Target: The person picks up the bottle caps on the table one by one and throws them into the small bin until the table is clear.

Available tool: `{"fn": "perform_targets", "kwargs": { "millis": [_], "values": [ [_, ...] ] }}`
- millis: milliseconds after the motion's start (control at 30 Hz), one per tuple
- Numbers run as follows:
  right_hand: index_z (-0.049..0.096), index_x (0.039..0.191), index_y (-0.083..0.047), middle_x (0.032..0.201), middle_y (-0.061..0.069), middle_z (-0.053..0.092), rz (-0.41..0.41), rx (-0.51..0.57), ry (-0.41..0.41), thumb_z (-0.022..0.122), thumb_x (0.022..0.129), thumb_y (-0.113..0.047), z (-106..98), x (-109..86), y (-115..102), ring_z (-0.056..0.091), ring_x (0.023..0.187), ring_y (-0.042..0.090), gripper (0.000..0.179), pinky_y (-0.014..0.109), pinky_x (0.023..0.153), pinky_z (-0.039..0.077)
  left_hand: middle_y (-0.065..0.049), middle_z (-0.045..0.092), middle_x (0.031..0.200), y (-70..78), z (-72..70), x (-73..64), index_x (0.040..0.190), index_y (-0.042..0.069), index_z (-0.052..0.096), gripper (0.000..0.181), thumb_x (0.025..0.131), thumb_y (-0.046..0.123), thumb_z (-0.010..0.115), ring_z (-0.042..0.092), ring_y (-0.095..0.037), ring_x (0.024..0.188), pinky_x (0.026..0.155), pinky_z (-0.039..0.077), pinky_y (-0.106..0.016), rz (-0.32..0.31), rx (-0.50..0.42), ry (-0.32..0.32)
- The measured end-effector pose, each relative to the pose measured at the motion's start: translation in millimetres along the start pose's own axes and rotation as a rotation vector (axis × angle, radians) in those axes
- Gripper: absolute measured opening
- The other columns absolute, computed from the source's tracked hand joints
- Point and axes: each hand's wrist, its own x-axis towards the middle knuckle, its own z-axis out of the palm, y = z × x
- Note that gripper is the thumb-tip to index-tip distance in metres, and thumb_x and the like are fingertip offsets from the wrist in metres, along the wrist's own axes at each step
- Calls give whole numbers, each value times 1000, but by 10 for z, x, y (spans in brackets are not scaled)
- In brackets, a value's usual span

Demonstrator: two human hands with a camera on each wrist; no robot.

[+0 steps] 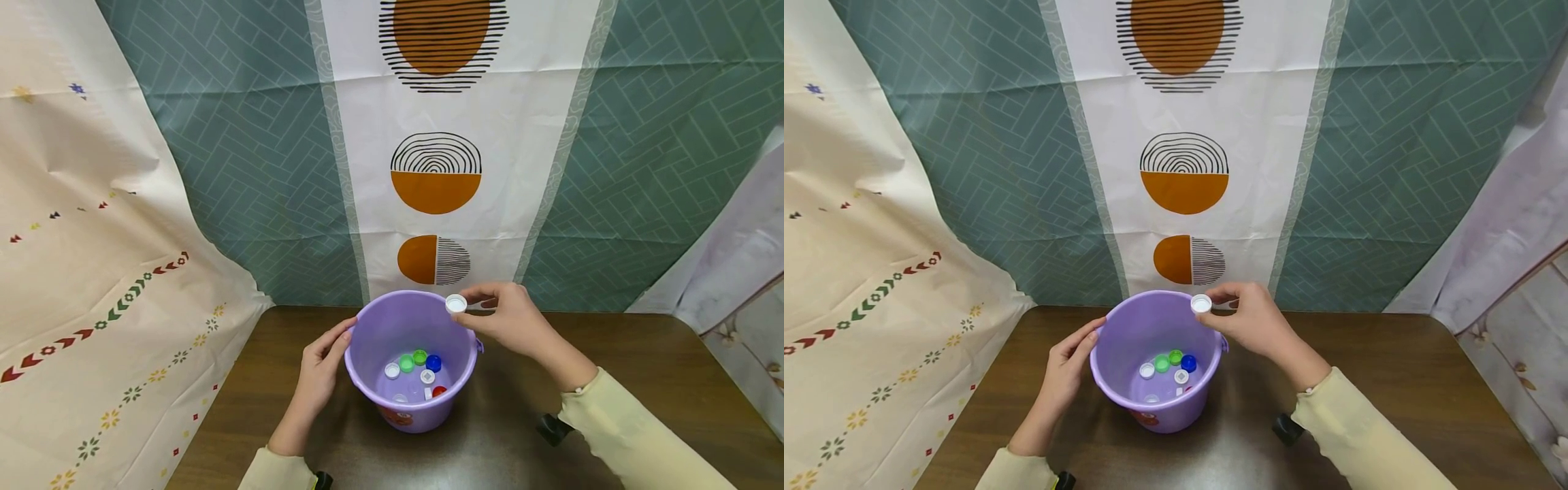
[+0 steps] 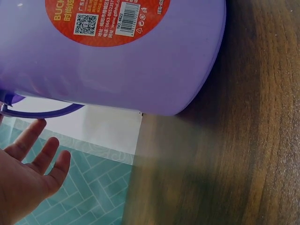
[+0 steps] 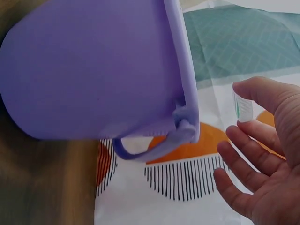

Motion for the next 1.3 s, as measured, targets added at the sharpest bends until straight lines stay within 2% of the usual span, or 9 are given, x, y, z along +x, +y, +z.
{"fn": "perform_targets", "kwargs": {
  "millis": [200, 433, 767, 1067, 1300],
  "values": [
    [70, 97, -26, 95, -8, 69, -25, 13, -20, 78, 72, -43, 77, 25, -64, 66, 93, 21, 32, 38, 81, 55, -6, 63, 125, -2, 2, -4, 124, 15, 62, 30, 95, 20, 55, 59, -13, 114, 93, 48, -20, 0, -3, 1],
    [69, 97, -26, 98, -5, 68, -18, 68, -74, 79, 72, -41, 197, 54, -143, 67, 85, 19, 31, 28, 69, 57, -5, 63, 125, 19, -1, -6, 124, 16, 62, 30, 95, 20, 55, 59, -13, 114, 93, 48, -20, -1, -14, 2],
    [70, 93, -24, 91, -10, 68, -80, 72, -77, 81, 71, -35, 340, 72, -218, 64, 91, 13, 27, 40, 85, 53, -4, 63, 125, 17, 0, -15, 124, 17, 62, 30, 95, 21, 55, 59, -11, 115, 93, 48, -20, -7, -4, 6],
    [70, 94, -28, 91, -15, 68, -82, 41, -82, 80, 71, -41, 410, 67, -283, 62, 89, 5, 29, 31, 84, 52, -3, 63, 125, -6, 0, -13, 123, 17, 62, 30, 95, 21, 55, 59, -11, 115, 94, 47, -20, -8, -6, 6],
    [70, 95, -29, 91, -16, 68, -92, 45, -88, 80, 71, -40, 467, 72, -340, 62, 89, 3, 29, 32, 84, 51, -12, 62, 124, 316, 19, -48, 123, 6, 61, 31, 95, 16, 55, 60, -14, 114, 93, 48, -20, -42, 3, -7]
  ]
}}
